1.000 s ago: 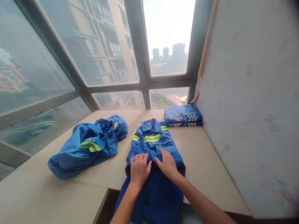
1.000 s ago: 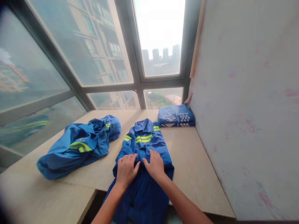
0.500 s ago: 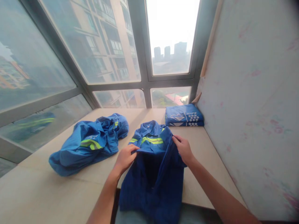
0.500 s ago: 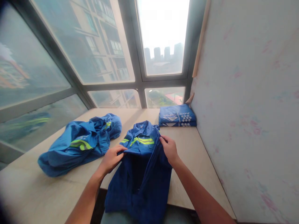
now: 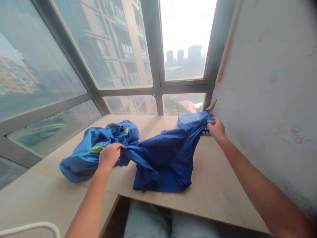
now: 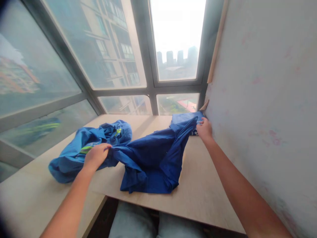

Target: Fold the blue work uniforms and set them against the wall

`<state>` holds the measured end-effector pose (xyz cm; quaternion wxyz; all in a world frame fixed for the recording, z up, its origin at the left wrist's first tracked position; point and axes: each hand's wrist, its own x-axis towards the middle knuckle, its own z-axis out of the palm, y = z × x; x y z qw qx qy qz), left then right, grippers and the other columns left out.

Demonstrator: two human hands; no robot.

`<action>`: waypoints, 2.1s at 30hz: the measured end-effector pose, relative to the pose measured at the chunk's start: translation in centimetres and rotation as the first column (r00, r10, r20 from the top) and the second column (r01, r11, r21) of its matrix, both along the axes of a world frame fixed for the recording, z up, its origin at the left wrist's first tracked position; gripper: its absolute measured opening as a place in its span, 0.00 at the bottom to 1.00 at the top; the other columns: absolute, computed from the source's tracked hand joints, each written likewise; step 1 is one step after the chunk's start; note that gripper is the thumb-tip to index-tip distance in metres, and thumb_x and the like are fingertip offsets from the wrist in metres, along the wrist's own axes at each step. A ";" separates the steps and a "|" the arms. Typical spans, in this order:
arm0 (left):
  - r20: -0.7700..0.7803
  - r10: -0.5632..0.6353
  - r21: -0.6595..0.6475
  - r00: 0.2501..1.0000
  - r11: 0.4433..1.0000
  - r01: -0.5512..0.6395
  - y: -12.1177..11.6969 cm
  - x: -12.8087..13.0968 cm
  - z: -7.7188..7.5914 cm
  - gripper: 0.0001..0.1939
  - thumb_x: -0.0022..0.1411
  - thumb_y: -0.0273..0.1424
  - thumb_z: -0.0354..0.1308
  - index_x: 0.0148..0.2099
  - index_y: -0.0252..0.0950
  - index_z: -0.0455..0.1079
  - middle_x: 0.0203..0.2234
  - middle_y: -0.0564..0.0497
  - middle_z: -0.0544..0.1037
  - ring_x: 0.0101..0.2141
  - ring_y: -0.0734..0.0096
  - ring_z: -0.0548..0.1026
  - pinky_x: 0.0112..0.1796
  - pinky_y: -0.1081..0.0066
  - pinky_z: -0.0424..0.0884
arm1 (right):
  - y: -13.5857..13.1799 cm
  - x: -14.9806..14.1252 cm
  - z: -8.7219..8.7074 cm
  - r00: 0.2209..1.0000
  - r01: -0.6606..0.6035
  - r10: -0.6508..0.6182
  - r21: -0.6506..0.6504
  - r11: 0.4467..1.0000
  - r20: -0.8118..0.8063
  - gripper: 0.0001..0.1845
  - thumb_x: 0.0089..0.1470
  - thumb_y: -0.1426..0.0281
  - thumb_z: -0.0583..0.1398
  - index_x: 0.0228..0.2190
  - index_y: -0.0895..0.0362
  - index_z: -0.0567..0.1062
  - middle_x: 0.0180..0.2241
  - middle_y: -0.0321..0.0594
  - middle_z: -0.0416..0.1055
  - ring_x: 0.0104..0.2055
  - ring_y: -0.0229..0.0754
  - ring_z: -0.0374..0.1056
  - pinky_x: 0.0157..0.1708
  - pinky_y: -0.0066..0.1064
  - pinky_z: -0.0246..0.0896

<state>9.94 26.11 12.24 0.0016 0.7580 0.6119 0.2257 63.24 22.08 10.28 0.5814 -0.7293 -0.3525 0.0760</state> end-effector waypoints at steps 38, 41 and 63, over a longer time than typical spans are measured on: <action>0.188 0.038 0.227 0.981 0.971 -0.081 -12.6 5.0 -12.2 0.17 0.64 0.27 0.51 0.53 0.35 0.72 0.50 0.40 0.75 0.52 0.52 0.73 0.55 0.51 0.68 | -15.4 -13.1 -12.0 0.686 -0.458 0.413 -0.085 0.885 0.599 0.15 0.58 0.73 0.57 0.47 0.54 0.74 0.43 0.45 0.73 0.48 0.49 0.67 0.52 0.43 0.62; 0.182 -0.316 0.118 0.931 0.947 0.298 -15.0 9.8 -14.0 0.18 0.65 0.26 0.50 0.55 0.39 0.71 0.47 0.44 0.78 0.49 0.61 0.76 0.52 0.59 0.73 | -15.0 -18.1 -12.4 0.386 -0.788 0.826 -0.319 0.526 0.411 0.16 0.52 0.70 0.65 0.44 0.51 0.75 0.43 0.41 0.73 0.45 0.46 0.68 0.45 0.35 0.65; 0.371 -0.244 -0.085 0.896 0.952 0.294 -19.5 16.7 -16.3 0.11 0.66 0.34 0.56 0.49 0.38 0.73 0.43 0.44 0.79 0.45 0.58 0.76 0.46 0.59 0.71 | -14.6 -20.4 -16.3 0.751 -0.653 0.651 -0.023 0.757 0.109 0.20 0.63 0.58 0.57 0.26 0.55 0.79 0.28 0.41 0.74 0.33 0.43 0.70 0.37 0.33 0.64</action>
